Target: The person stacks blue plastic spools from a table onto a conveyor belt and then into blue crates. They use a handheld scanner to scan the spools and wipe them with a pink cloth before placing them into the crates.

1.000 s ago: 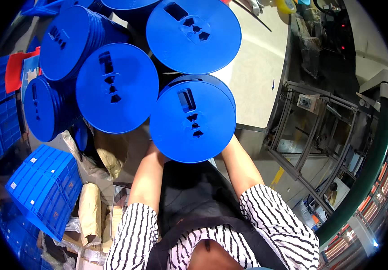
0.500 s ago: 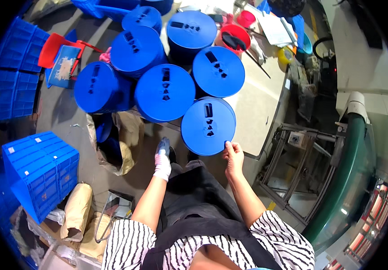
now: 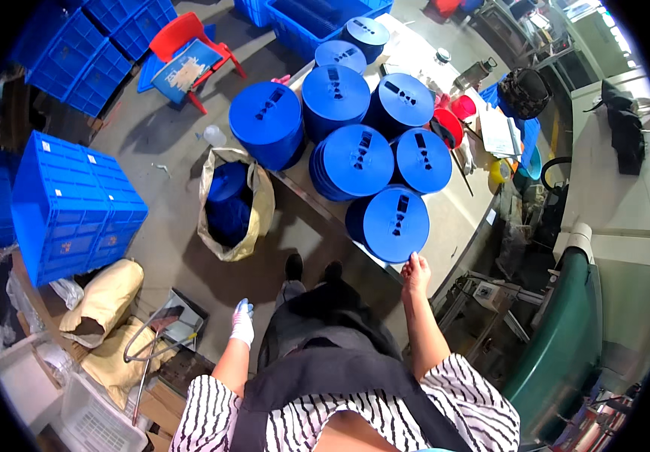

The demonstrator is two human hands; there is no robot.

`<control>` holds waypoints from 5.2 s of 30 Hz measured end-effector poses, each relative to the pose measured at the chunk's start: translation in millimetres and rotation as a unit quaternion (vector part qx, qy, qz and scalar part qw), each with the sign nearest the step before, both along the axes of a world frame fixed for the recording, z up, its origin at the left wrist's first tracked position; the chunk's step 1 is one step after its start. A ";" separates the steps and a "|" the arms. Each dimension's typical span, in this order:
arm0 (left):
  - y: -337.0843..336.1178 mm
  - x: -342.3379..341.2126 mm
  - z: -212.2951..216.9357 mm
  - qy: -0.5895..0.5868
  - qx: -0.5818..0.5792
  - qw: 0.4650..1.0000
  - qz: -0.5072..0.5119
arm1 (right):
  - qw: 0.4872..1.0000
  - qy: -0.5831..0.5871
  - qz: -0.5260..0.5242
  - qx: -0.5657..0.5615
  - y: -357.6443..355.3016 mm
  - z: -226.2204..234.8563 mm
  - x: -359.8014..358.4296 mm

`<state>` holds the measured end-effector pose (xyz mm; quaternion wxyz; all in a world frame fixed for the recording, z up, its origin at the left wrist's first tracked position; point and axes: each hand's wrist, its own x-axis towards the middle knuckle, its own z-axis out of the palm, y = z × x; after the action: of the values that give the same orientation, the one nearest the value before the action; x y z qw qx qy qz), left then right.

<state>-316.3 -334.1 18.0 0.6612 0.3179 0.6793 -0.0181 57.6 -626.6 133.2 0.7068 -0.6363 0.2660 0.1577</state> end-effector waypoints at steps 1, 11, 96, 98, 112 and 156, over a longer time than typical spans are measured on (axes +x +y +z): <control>-4.2 -14.9 -0.5 -0.022 0.006 1.000 0.009 | 1.000 -0.012 0.008 -0.004 -7.3 -11.0 0.6; -7.2 -46.2 43.4 -0.056 0.025 0.997 0.049 | 0.995 0.023 -0.016 -0.097 12.3 -8.7 13.1; 709.3 -86.6 76.2 -0.166 0.348 0.893 -0.231 | 0.699 -0.041 0.699 -0.145 784.6 -75.2 -115.7; 725.2 -73.0 78.4 -0.207 0.349 0.890 -0.207 | 0.690 -0.042 0.707 -0.150 814.1 -63.6 -113.0; 778.7 -71.1 165.3 -0.388 0.281 0.864 0.158 | 0.697 -0.071 0.696 -0.156 960.4 27.9 -62.0; 712.3 -80.6 181.2 -0.178 0.451 0.861 0.150 | 0.324 -0.237 0.852 -0.337 1029.6 -35.9 -24.6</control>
<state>-396.8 378.2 199.2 0.5500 0.4733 0.5231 0.4470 33.0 403.0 97.3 -0.0570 -0.7079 -0.5703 0.4127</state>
